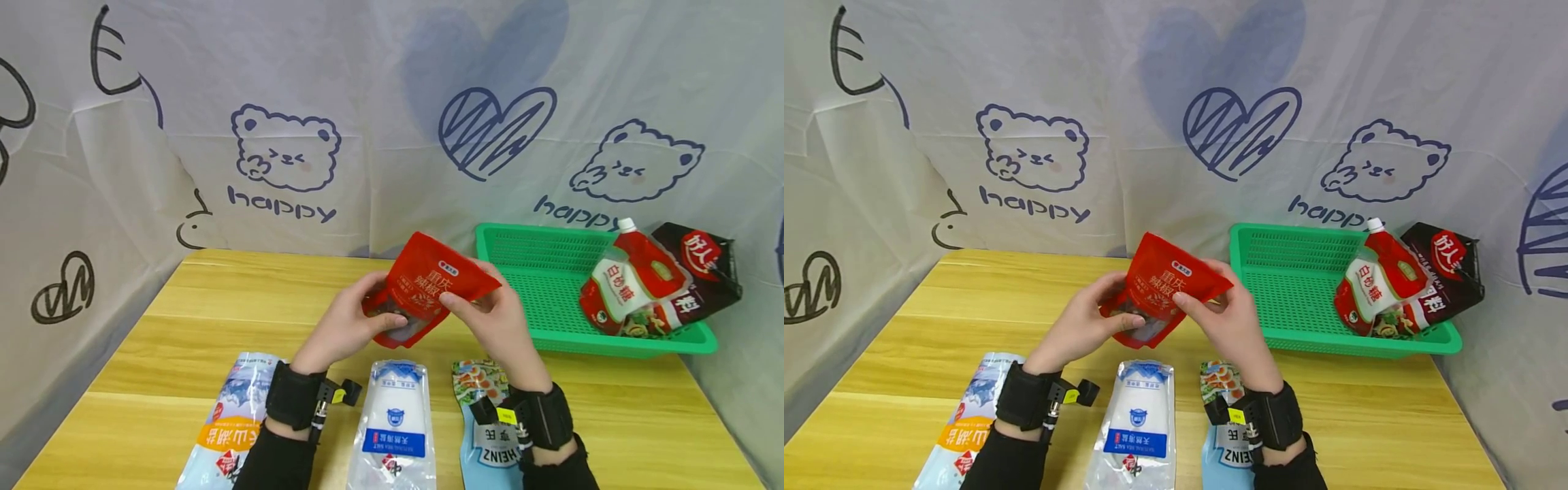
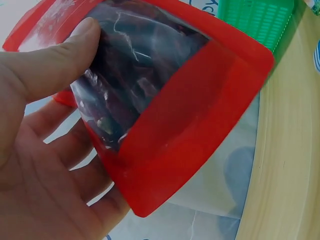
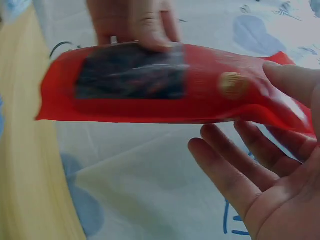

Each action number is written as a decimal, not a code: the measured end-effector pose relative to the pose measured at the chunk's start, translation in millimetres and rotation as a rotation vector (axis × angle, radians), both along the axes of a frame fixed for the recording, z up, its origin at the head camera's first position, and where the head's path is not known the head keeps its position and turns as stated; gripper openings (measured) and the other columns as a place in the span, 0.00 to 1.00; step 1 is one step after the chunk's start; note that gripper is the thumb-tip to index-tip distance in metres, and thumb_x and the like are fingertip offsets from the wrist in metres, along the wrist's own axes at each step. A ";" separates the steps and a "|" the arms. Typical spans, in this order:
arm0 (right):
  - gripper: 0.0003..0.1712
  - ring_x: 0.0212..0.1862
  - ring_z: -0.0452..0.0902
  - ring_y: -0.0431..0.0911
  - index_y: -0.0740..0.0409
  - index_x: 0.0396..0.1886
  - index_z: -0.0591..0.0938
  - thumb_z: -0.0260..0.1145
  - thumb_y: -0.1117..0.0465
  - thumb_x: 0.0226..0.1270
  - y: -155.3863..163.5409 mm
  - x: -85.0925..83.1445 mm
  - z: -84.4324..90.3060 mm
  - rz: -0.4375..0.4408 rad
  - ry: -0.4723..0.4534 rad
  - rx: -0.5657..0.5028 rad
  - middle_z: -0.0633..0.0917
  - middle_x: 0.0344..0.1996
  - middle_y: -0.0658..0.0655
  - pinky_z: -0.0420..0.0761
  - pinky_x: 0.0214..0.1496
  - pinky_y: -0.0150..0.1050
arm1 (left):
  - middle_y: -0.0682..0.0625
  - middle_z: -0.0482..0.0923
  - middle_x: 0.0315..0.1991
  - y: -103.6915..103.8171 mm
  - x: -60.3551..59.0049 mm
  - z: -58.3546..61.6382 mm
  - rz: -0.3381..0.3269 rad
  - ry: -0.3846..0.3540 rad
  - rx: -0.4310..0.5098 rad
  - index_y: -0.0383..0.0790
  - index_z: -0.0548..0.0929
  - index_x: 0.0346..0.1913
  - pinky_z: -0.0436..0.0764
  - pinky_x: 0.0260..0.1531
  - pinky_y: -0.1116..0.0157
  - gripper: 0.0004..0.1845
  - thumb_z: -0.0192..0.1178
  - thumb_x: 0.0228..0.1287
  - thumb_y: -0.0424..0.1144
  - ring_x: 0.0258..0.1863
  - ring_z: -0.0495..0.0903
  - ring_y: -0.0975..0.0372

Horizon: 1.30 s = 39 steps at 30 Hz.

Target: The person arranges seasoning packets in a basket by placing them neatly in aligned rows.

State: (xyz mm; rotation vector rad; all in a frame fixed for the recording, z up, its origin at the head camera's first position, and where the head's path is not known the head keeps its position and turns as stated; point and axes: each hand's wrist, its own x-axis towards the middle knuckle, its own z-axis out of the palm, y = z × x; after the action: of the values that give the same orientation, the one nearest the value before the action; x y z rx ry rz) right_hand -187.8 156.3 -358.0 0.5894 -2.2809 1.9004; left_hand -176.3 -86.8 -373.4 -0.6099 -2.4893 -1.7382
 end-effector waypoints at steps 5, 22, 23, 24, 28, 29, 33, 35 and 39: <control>0.24 0.52 0.85 0.46 0.62 0.67 0.78 0.68 0.66 0.74 13.0 2.4 7.2 -0.071 0.007 -0.008 0.84 0.60 0.60 0.87 0.48 0.34 | 0.46 0.82 0.61 -2.3 1.1 1.6 -0.006 -0.005 -0.044 0.43 0.76 0.70 0.84 0.56 0.50 0.32 0.74 0.63 0.33 0.54 0.83 0.53; 0.15 0.40 0.87 0.42 0.63 0.55 0.88 0.70 0.61 0.73 14.9 6.8 11.2 -0.191 0.128 0.139 0.90 0.47 0.61 0.88 0.40 0.34 | 0.49 0.80 0.61 7.2 -0.8 0.1 -0.053 -0.014 -0.079 0.45 0.76 0.72 0.84 0.56 0.54 0.33 0.74 0.64 0.35 0.56 0.83 0.54; 0.15 0.40 0.87 0.40 0.64 0.55 0.88 0.70 0.62 0.73 16.0 7.3 11.7 -0.206 0.131 0.126 0.90 0.47 0.62 0.88 0.40 0.34 | 0.49 0.80 0.62 8.0 -0.6 -0.2 -0.041 -0.018 -0.078 0.46 0.77 0.71 0.84 0.56 0.54 0.33 0.74 0.64 0.36 0.56 0.82 0.54; 0.15 0.40 0.87 0.39 0.64 0.55 0.88 0.71 0.62 0.73 17.6 7.6 12.5 -0.222 0.132 0.111 0.90 0.46 0.62 0.88 0.40 0.33 | 0.49 0.80 0.62 8.8 -0.5 -0.3 -0.027 -0.021 -0.075 0.47 0.77 0.71 0.85 0.55 0.54 0.32 0.74 0.65 0.37 0.56 0.82 0.55; 0.15 0.39 0.87 0.37 0.63 0.55 0.89 0.71 0.63 0.73 28.8 6.4 20.2 -0.299 0.163 0.065 0.90 0.46 0.65 0.87 0.39 0.31 | 0.49 0.80 0.62 11.5 -2.9 -3.0 0.071 -0.017 -0.056 0.46 0.78 0.70 0.82 0.56 0.53 0.30 0.72 0.67 0.40 0.57 0.78 0.54; 0.15 0.39 0.87 0.37 0.63 0.55 0.89 0.71 0.64 0.72 32.5 5.5 23.5 -0.322 0.177 0.057 0.90 0.46 0.65 0.87 0.39 0.30 | 0.48 0.80 0.62 11.7 -4.5 -4.1 0.095 -0.011 -0.045 0.45 0.78 0.70 0.80 0.57 0.53 0.29 0.71 0.68 0.40 0.58 0.77 0.53; 0.17 0.39 0.86 0.34 0.58 0.59 0.88 0.71 0.62 0.72 52.2 1.5 37.5 -0.437 0.220 0.072 0.90 0.47 0.59 0.85 0.39 0.26 | 0.46 0.81 0.61 14.1 -13.3 -9.9 0.158 0.021 -0.028 0.41 0.78 0.70 0.76 0.58 0.48 0.27 0.69 0.71 0.40 0.60 0.78 0.49; 0.18 0.38 0.86 0.33 0.56 0.60 0.87 0.71 0.60 0.73 64.4 -1.8 44.7 -0.500 0.235 0.099 0.90 0.48 0.57 0.84 0.39 0.24 | 0.45 0.82 0.60 17.7 -17.5 -13.4 0.149 0.025 -0.026 0.40 0.78 0.70 0.78 0.57 0.46 0.26 0.68 0.71 0.39 0.60 0.79 0.48; 0.19 0.38 0.84 0.30 0.51 0.61 0.87 0.71 0.55 0.73 92.9 -11.6 58.4 -0.628 0.224 0.159 0.90 0.50 0.58 0.82 0.39 0.20 | 0.44 0.82 0.59 32.9 -23.8 -15.5 0.086 -0.022 -0.060 0.39 0.78 0.70 0.81 0.55 0.50 0.25 0.67 0.73 0.40 0.57 0.81 0.49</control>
State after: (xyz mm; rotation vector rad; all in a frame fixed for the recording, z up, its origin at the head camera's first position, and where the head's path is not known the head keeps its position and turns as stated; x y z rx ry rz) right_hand -199.4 249.1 -299.6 0.0652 -2.1370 1.2980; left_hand -200.1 -53.9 -389.0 -0.4823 -2.5497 -1.6546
